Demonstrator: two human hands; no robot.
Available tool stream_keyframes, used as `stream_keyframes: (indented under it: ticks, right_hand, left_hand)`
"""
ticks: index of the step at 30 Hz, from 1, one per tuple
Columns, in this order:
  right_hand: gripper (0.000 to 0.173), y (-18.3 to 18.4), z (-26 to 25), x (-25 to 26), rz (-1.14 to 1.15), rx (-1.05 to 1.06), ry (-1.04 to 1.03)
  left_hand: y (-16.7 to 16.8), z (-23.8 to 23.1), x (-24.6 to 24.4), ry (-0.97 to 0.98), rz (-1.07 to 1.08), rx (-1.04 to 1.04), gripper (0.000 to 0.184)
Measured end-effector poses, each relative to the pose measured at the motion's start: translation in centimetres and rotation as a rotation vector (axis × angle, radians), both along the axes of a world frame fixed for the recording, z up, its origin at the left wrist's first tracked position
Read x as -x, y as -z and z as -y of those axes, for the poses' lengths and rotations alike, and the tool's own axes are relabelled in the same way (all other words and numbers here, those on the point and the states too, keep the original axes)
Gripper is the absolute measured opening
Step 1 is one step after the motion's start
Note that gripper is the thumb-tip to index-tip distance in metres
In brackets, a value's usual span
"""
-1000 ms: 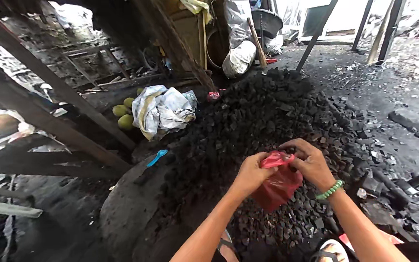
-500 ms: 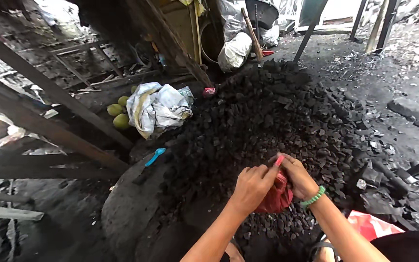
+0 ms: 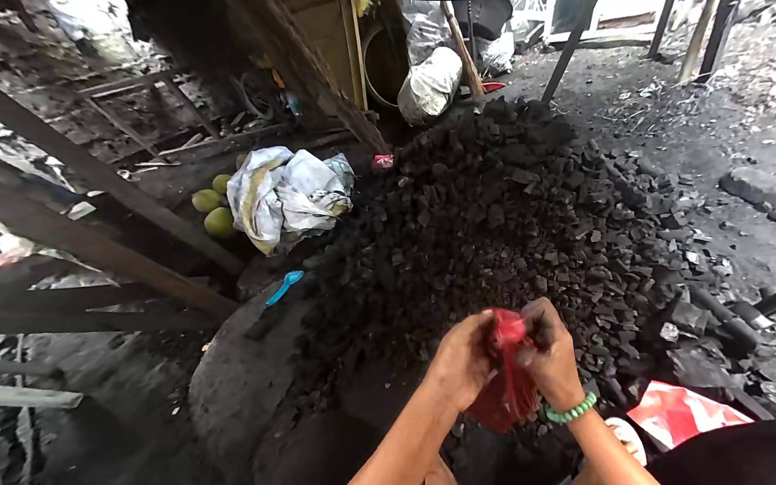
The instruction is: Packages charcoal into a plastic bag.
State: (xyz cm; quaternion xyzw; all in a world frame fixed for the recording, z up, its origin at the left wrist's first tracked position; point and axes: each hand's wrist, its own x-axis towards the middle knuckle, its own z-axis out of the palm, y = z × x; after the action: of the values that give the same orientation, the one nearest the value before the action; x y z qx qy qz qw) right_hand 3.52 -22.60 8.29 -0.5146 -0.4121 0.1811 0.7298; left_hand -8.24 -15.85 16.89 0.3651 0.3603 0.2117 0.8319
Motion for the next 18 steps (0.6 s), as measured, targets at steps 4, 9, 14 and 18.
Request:
stream_keyframes:
  ticks: [4,9,14,18]
  right_hand:
    - [0.043,-0.6,0.1,-0.5,0.408,-0.013,0.156]
    - [0.029,-3.9,-0.2,-1.7,0.912,-0.201,0.209]
    - [0.024,-9.0,1.9,-3.8,1.261,-0.284,0.168]
    - [0.024,-7.7,4.9,-7.2,1.279,-0.187,0.124]
  left_hand:
    - [-1.4,0.0,2.0,0.22,-0.164,-0.196,0.051]
    - [-4.1,0.1,3.5,0.567,-0.494,-0.873,0.048]
    - [-7.2,0.2,5.8,0.645,-0.474,-1.194,0.042]
    - [-5.9,-0.5,9.8,0.743,-0.439,-0.916,0.035]
